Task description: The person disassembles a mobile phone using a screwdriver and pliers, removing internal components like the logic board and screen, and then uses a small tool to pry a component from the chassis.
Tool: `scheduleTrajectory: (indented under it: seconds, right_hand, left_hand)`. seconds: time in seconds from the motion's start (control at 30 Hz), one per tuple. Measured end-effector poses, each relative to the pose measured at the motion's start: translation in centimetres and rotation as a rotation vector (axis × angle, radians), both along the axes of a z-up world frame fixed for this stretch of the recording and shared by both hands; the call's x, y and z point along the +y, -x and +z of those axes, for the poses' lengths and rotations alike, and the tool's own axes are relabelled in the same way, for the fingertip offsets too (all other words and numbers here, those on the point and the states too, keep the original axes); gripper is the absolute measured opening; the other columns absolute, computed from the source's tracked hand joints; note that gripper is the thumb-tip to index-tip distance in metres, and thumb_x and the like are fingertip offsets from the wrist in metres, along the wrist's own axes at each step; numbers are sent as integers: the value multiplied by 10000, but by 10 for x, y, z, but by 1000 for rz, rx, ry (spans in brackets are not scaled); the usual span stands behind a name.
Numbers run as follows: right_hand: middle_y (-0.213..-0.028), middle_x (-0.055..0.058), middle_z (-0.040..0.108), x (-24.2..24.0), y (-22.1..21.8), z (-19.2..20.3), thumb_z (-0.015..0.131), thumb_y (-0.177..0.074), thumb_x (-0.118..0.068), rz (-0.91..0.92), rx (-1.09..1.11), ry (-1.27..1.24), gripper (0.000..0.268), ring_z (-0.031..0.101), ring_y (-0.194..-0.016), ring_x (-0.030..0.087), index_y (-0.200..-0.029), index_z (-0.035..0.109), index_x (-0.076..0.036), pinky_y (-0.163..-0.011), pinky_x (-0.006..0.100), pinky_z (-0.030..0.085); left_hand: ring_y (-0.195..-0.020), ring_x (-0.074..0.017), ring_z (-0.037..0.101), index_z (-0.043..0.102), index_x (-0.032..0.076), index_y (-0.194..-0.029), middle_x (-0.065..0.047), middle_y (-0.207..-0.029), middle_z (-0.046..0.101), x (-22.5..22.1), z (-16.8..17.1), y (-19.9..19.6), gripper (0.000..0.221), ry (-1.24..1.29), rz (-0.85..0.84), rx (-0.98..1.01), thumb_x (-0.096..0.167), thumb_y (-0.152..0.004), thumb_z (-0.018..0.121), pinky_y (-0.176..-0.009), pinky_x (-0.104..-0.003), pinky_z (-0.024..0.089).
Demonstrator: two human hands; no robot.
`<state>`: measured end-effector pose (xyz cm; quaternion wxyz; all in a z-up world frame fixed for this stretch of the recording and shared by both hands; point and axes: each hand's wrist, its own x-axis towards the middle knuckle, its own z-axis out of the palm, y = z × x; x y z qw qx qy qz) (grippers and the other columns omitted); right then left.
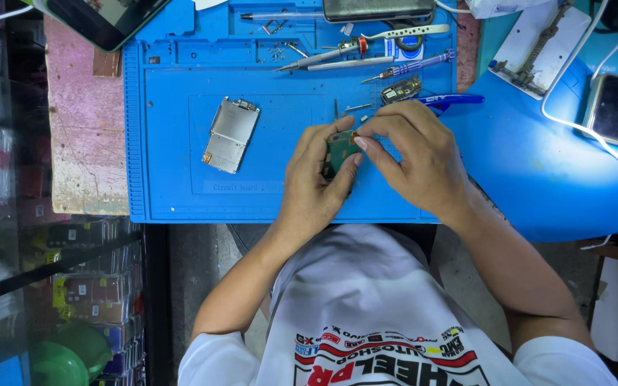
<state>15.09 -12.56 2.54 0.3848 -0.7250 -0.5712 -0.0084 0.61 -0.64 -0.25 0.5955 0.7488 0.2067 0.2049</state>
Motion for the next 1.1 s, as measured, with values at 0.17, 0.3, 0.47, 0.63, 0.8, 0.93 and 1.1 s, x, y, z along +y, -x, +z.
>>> scheduleTrajectory:
  seconds: [0.17,0.3,0.47,0.63,0.8,0.93,1.1]
  right_hand:
    - [-1038,104,654,0,-7,9,785,-957,-90,100,-94,85,164,666,-970,295,-1028,650,-30,-814,401,547]
    - [-988,86,655,4,-21,9,785,-885,-77,243,-100,157,196,651,-934,294,-972,615,-35,-809,406,538]
    - [-958,94,649,10,-21,2,792,-859,-81,278,-192,127,200,640,-901,287,-950,618,-44,-821,408,515]
    - [-914,74,659,9,-22,-8,795,-854,-93,258,-300,10,171,643,-851,272,-889,631,-60,-888,433,519]
    - [-890,48,672,3,-20,-22,781,-885,-76,185,267,154,130,639,-775,169,-906,657,-41,-761,319,513]
    - [-962,47,672,15,-21,-11,740,-958,-36,145,411,68,99,656,-850,117,-967,642,-22,-752,255,530]
    - [-908,87,695,61,-77,-10,698,-1043,7,119,-87,-131,73,690,-816,175,-999,641,11,-742,305,535]
  left_hand:
    - [-1038,-245,664,566,51,-1419,-130,-1169,618,2,0,2,470,-225,-27,-115,7,-978,720,-865,-326,557]
    - [-936,-251,634,562,50,-1437,-128,-1069,591,5,-1,3,504,-231,-84,-61,7,-960,716,-804,-349,537]
    - [-830,-206,609,613,71,-1410,-110,-1004,594,6,-6,3,478,-102,-57,66,55,-950,742,-725,-344,521]
    - [-1095,-131,661,588,34,-1405,-93,-1237,670,5,-17,1,438,109,36,-99,81,-993,729,-932,-292,559]
    - [-1028,-106,672,608,33,-1371,-77,-1134,730,7,-27,8,394,272,76,-23,98,-993,698,-897,-261,566]
    - [-1104,-111,656,545,25,-1439,-77,-1219,700,18,-33,11,415,484,95,-137,73,-1035,629,-980,-264,543]
    - [-1121,-125,641,500,13,-1482,-82,-1250,674,29,-40,18,443,667,88,-253,45,-1051,596,-1007,-278,533]
